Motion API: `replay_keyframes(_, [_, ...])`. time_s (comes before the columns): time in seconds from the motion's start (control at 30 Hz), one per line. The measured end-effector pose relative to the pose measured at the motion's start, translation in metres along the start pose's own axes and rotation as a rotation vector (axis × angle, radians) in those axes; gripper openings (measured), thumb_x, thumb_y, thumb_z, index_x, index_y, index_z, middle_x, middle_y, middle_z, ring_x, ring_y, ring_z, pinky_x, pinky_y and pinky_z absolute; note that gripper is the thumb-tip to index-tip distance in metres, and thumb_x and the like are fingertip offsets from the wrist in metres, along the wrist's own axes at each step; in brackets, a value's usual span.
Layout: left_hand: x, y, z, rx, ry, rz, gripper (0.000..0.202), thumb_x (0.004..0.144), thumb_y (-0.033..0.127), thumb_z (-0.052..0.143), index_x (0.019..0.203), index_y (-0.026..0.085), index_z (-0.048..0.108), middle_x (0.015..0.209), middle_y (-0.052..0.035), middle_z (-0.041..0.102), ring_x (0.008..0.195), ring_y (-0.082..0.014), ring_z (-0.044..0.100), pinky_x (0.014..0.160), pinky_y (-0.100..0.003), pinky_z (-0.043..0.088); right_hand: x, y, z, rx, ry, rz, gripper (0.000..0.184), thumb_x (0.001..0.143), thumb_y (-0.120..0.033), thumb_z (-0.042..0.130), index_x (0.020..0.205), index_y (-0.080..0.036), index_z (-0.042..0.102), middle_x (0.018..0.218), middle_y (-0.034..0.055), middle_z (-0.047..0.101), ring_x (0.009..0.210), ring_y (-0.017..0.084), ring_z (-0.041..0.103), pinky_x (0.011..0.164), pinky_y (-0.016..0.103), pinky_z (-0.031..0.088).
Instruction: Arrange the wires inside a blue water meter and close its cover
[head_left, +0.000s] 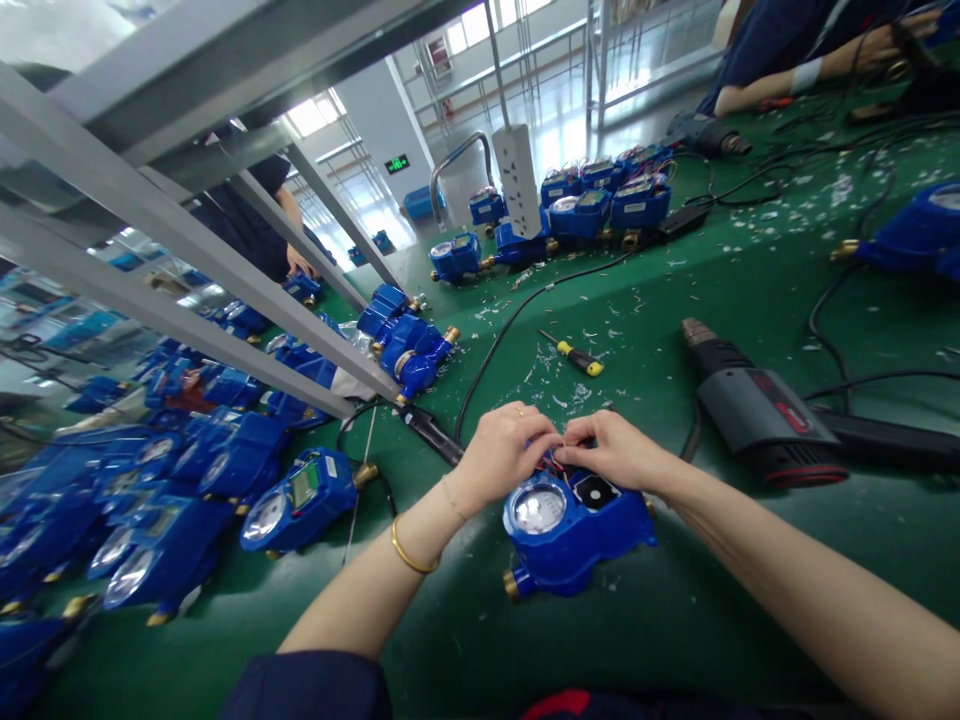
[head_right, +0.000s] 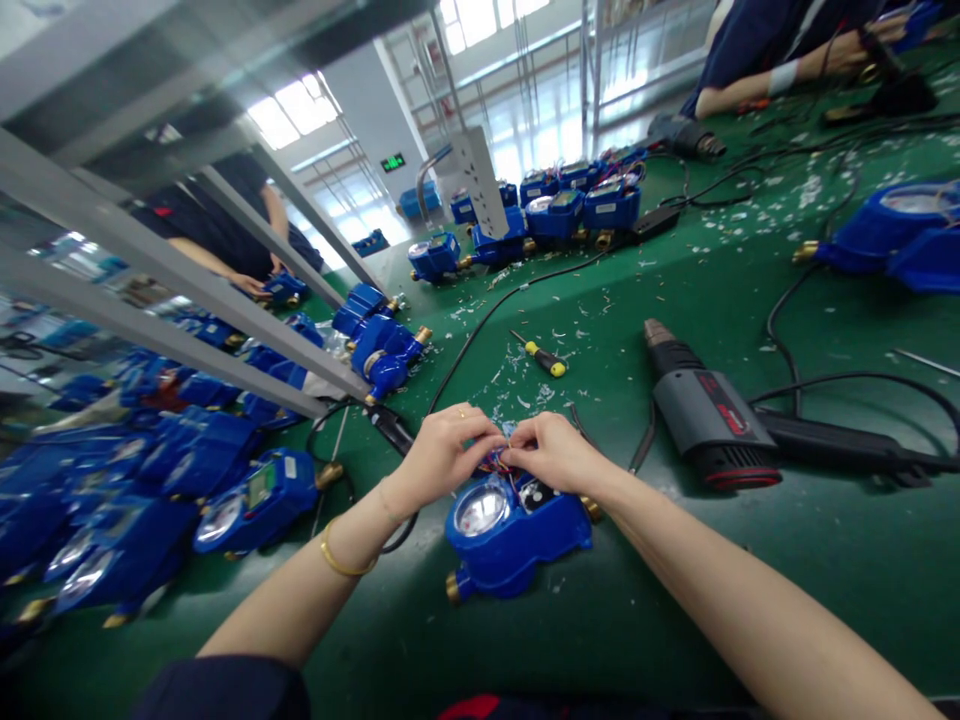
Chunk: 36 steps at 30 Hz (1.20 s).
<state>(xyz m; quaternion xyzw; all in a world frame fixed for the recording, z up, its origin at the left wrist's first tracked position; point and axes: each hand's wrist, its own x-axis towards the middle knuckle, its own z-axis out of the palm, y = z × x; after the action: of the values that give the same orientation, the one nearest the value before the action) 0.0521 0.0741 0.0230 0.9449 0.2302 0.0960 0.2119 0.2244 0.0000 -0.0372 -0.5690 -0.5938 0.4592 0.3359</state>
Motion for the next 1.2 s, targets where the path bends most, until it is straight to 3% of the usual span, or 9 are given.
replay_keyframes(0.1, [0.0, -0.002, 0.007, -0.171, 0.078, -0.213, 0.016, 0.087, 0.024, 0.065, 0.073, 0.018, 0.07, 0.073, -0.0018, 0.07, 0.073, -0.0164, 0.06, 0.071, -0.028, 0.042, 0.0, -0.001, -0.001, 0.01, -0.009, 0.023, 0.024, 0.077, -0.036, 0.062, 0.065, -0.015, 0.066, 0.067, 0.0024, 0.066, 0.067, 0.016, 0.056, 0.065, 0.028, 0.039])
replay_keyframes(0.23, [-0.001, -0.01, 0.016, -0.27, 0.129, -0.358, 0.025, 0.085, 0.031, 0.062, 0.067, 0.016, 0.069, 0.061, 0.0004, 0.065, 0.058, -0.0126, 0.053, 0.057, -0.024, 0.036, 0.001, -0.003, -0.002, 0.004, -0.016, 0.047, 0.024, 0.076, -0.036, 0.062, 0.067, -0.014, 0.069, 0.07, 0.0038, 0.069, 0.068, 0.016, 0.057, 0.064, 0.028, 0.039])
replay_keyframes(0.4, [-0.002, -0.022, 0.021, -0.395, 0.227, -0.5, 0.03, 0.082, 0.039, 0.06, 0.067, 0.014, 0.067, 0.055, 0.0015, 0.06, 0.051, -0.0109, 0.047, 0.051, -0.023, 0.032, 0.001, 0.0, -0.004, -0.015, -0.024, 0.056, 0.025, 0.075, -0.037, 0.064, 0.065, -0.015, 0.068, 0.066, 0.0033, 0.067, 0.064, 0.015, 0.054, 0.062, 0.028, 0.039])
replay_keyframes(0.57, [-0.005, -0.023, 0.021, -0.5, 0.237, -0.514, 0.032, 0.082, 0.043, 0.06, 0.071, 0.014, 0.067, 0.059, 0.0005, 0.062, 0.054, -0.0117, 0.051, 0.054, -0.022, 0.038, -0.002, 0.0, -0.004, -0.036, -0.04, 0.054, 0.028, 0.076, -0.042, 0.061, 0.069, -0.015, 0.067, 0.066, 0.0031, 0.064, 0.063, 0.015, 0.053, 0.06, 0.028, 0.039])
replay_keyframes(0.7, [-0.008, -0.017, 0.02, -0.523, 0.231, -0.485, 0.029, 0.084, 0.04, 0.058, 0.071, 0.015, 0.064, 0.06, 0.0018, 0.059, 0.056, -0.0114, 0.05, 0.055, -0.022, 0.038, 0.002, -0.013, -0.007, -0.091, 0.053, 0.036, 0.036, 0.077, -0.046, 0.062, 0.094, -0.016, 0.067, 0.078, 0.0027, 0.063, 0.069, 0.015, 0.054, 0.063, 0.028, 0.04])
replay_keyframes(0.87, [-0.011, -0.011, 0.012, -0.469, 0.216, -0.423, 0.028, 0.086, 0.038, 0.057, 0.068, 0.016, 0.061, 0.059, 0.0044, 0.052, 0.059, -0.0106, 0.044, 0.056, -0.022, 0.032, 0.01, -0.025, -0.003, -0.169, 0.051, 0.006, 0.021, 0.079, -0.035, 0.058, 0.069, -0.017, 0.063, 0.061, -0.0004, 0.055, 0.06, 0.013, 0.046, 0.058, 0.027, 0.033])
replay_keyframes(1.03, [-0.012, -0.008, 0.012, -0.439, 0.184, -0.395, 0.027, 0.08, 0.034, 0.065, 0.061, 0.016, 0.059, 0.055, 0.0062, 0.048, 0.056, -0.0095, 0.04, 0.054, -0.023, 0.026, 0.009, -0.028, 0.003, -0.256, 0.078, -0.046, 0.02, 0.083, -0.03, 0.055, 0.067, -0.018, 0.057, 0.059, -0.0024, 0.051, 0.059, 0.012, 0.043, 0.057, 0.027, 0.028])
replay_keyframes(1.2, [-0.012, -0.004, 0.031, -0.427, 0.338, -0.47, 0.027, 0.082, 0.034, 0.061, 0.062, 0.016, 0.061, 0.053, 0.0057, 0.048, 0.053, -0.0099, 0.04, 0.052, -0.023, 0.028, 0.005, -0.038, 0.007, -0.381, 0.136, -0.096, 0.021, 0.084, -0.018, 0.051, 0.063, -0.018, 0.05, 0.067, 0.0026, 0.054, 0.069, 0.015, 0.046, 0.065, 0.029, 0.027])
